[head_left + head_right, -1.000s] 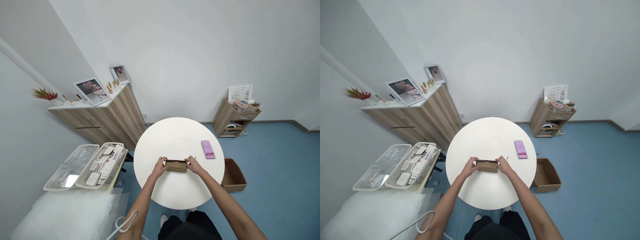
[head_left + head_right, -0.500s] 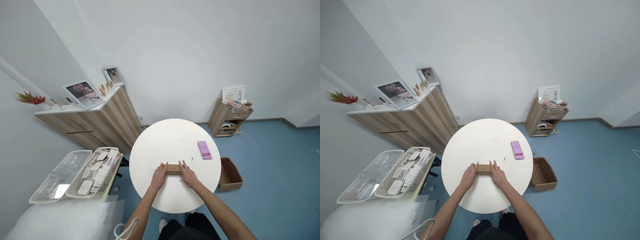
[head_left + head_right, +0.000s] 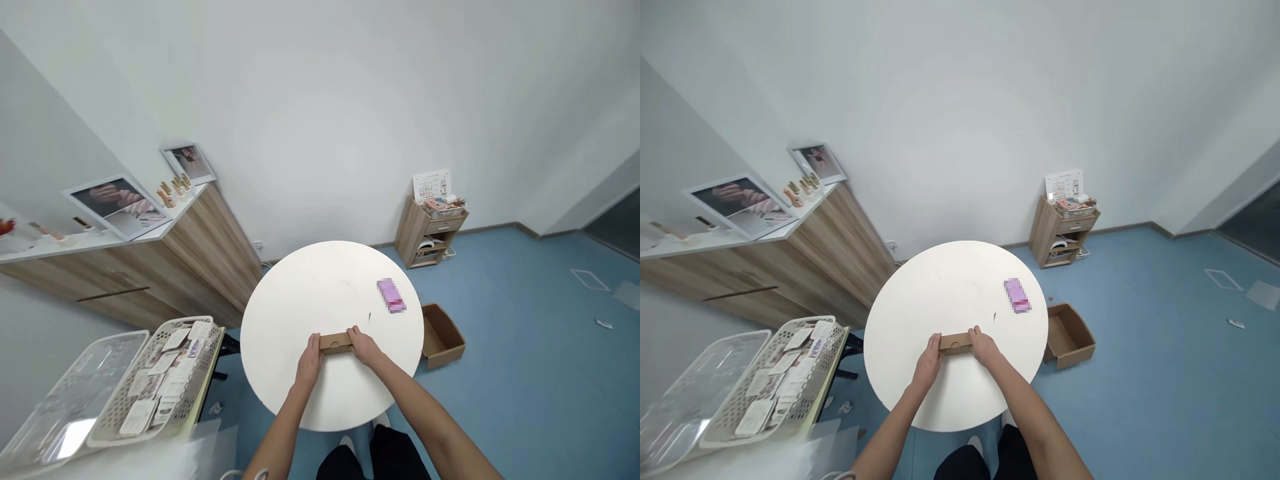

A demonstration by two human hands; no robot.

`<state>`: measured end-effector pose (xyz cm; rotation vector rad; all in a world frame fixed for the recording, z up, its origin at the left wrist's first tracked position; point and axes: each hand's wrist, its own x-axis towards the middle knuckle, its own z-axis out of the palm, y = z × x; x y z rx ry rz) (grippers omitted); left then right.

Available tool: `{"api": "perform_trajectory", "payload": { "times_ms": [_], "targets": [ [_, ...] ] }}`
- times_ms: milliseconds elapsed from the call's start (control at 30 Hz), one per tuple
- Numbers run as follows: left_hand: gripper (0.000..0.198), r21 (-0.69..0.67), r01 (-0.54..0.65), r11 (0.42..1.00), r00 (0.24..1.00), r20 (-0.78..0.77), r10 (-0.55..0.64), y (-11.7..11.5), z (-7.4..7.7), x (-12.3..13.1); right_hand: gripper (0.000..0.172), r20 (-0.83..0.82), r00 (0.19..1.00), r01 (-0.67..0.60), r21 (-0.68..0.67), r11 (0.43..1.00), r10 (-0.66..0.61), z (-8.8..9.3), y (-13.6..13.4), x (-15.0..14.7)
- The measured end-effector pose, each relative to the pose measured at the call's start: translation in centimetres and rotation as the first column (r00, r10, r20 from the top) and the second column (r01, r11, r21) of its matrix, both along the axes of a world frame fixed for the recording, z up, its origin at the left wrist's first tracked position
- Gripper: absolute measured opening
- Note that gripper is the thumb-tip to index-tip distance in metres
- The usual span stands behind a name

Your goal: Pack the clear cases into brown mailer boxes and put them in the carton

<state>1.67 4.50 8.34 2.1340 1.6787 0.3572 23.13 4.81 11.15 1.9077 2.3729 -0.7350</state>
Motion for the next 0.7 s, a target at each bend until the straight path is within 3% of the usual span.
{"api": "perform_trajectory", "payload": {
  "times_ms": [167,367,500,700],
  "targets": [
    [0.028,-0.061,0.158,0.986,0.987,0.046,-0.156,0.8,4.1,0.9,0.031,-0.037,0.999,0.037,0.116,0.993,-0.033,2.4,-1.9,2.9],
    [0.02,-0.014,0.248,0.969,0.93,0.284,-0.234,1.2,7.4,7.1,0.04,-0.271,0.955,0.2,0.281,0.939,-0.122,6.9,-5.1,11.0],
    [0.025,0.0,0.299,0.954,0.877,0.395,-0.274,1.5,7.7,13.6,0.047,-0.439,0.862,0.375,0.219,0.901,-0.252,8.0,-7.3,18.1],
    [0.026,-0.041,0.391,0.919,0.805,0.5,-0.32,0.3,5.6,27.5,0.042,-0.469,0.816,0.467,0.185,0.865,-0.34,6.4,-10.7,31.8]
  ]
}}
